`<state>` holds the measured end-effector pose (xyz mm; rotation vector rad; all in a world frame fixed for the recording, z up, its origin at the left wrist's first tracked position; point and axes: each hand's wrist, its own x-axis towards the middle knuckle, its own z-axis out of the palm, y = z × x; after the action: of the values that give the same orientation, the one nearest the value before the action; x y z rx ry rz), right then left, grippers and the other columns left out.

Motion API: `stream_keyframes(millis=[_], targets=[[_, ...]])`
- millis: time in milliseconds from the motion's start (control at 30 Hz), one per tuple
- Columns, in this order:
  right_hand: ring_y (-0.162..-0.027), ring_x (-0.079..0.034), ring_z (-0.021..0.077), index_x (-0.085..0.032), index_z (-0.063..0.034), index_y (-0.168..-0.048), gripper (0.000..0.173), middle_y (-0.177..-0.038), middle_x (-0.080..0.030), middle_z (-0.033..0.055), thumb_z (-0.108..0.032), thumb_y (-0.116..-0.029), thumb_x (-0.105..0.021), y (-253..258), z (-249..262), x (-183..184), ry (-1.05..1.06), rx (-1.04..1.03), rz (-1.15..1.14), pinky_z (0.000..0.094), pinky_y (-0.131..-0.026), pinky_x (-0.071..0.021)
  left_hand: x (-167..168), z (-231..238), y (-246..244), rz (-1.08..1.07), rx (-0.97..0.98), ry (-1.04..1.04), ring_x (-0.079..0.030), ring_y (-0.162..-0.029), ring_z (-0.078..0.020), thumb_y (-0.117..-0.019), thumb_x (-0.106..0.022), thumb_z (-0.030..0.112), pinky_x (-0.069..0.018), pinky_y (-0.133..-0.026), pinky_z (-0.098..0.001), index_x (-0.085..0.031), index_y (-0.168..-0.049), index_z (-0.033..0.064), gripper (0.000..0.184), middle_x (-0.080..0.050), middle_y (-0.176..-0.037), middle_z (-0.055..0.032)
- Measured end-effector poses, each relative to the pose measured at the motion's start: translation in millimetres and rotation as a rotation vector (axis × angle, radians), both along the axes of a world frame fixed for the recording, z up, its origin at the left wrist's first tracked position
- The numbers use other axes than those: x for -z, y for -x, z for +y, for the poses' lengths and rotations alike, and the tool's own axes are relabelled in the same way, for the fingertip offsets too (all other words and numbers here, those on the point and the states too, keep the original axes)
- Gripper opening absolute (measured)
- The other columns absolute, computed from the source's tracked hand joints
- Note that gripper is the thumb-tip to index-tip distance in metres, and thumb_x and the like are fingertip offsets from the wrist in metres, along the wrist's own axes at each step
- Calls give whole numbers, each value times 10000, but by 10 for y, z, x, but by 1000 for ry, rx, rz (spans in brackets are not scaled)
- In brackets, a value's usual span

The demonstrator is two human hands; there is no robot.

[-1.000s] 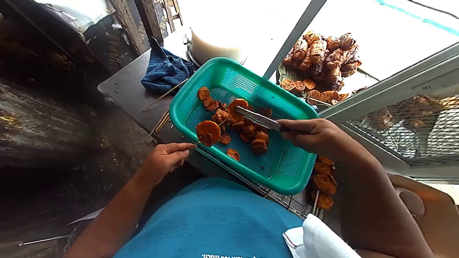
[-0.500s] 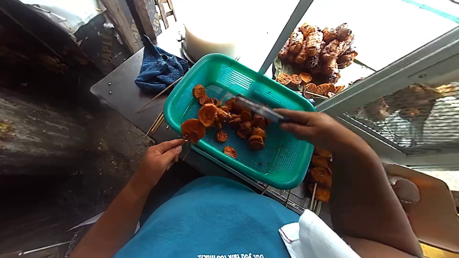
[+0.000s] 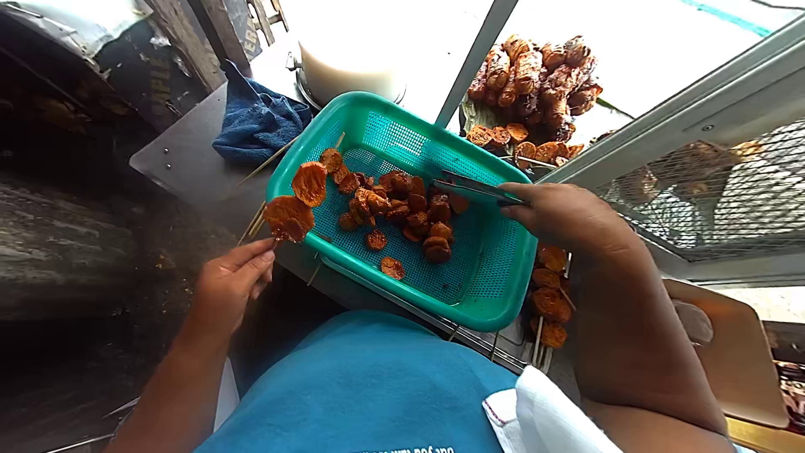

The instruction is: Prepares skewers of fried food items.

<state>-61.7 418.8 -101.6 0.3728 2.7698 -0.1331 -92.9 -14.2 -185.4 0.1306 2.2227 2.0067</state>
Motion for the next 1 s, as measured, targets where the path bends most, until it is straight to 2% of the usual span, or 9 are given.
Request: stream_keyframes(millis=[167, 300, 400, 567, 667, 733, 833, 933, 1000], targets=[[-1112, -657, 445, -621, -204, -1399, 375, -1135, -711, 206, -323, -1044, -599, 464, -460, 0, 42, -193, 44, 692, -883, -491, -83, -4, 40, 18, -11, -19, -490, -509, -1, -995, -550, 68, -402, -471, -124, -717, -1199, 33, 265, -607, -688, 52], [-1108, -658, 436, -647, -138, -1311, 376, -1119, -703, 206, -375, -1021, -613, 1111, -852, 287, 81, -280, 50, 680, -876, -500, -67, 39, 22, 18, 24, -27, -490, -516, 7, -991, -553, 71, -397, -476, -119, -721, -1188, 25, 262, -608, -680, 61], [-1142, -642, 460, -633, -108, -1350, 440, -1172, -694, 231, -378, -1003, -645, 1490, -1039, 528, 130, -317, 31, 700, -911, -487, -22, -13, 21, 16, 17, -22, -491, -519, 15, -991, -553, 90, -395, -477, -120, -726, -1174, 25, 260, -612, -684, 71], [-1115, -671, 422, -639, -214, -1366, 360, -1137, -723, 184, -354, -1038, -593, 1470, -999, 498, 70, -402, 60, 665, -903, -503, 78, -179, 17, -15, -25, -20, -482, -513, 9, -990, -558, 95, -388, -473, -121, -732, -1170, 28, 259, -611, -687, 65], [-1022, -695, 409, -668, -195, -1339, 326, -1056, -734, 191, -318, -1046, -593, 1244, -741, 443, 273, -363, 141, 680, -868, -512, 105, -195, 22, -37, -6, 7, -475, -510, 14, -990, -570, 99, -380, -472, -118, -735, -1173, 43, 253, -614, -685, 67], [-862, -689, 268, -679, -197, -1355, 335, -992, -735, 124, -310, -1060, -568, 1052, -533, 430, 532, -231, 159, 544, -775, -543, 97, -169, 37, -38, 37, 54, -472, -518, 17, -998, -576, 119, -379, -481, -124, -737, -1182, 59, 252, -611, -689, 74], [-524, -511, 92, -655, -158, -1390, 350, -751, -643, 36, -267, -1075, -546, 663, -388, 324, 884, 40, 113, 269, -486, -438, 24, -80, 48, -16, 100, 121, -478, -540, 23, -1005, -580, 126, -386, -499, -124, -732, -1184, 53, 246, -614, -715, 78], [-481, -480, 55, -634, -105, -1392, 344, -731, -623, 20, -203, -1084, -517, 284, -329, 186, 1008, 152, 95, 196, -433, -404, -55, -3, 50, 30, 139, 219, -482, -556, 34, -1009, -588, 148, -391, -519, -127, -732, -1185, 56, 245, -627, -733, 74], [-483, -484, 63, -623, -113, -1412, 356, -726, -616, 19, -210, -1085, -519, 84, -288, 137, 968, 162, 109, 204, -435, -410, -86, 16, 58, 81, 172, 335, -505, -600, 36, -1016, -585, 184, -420, -567, -145, -739, -1186, 76, 254, -658, -787, 59]])
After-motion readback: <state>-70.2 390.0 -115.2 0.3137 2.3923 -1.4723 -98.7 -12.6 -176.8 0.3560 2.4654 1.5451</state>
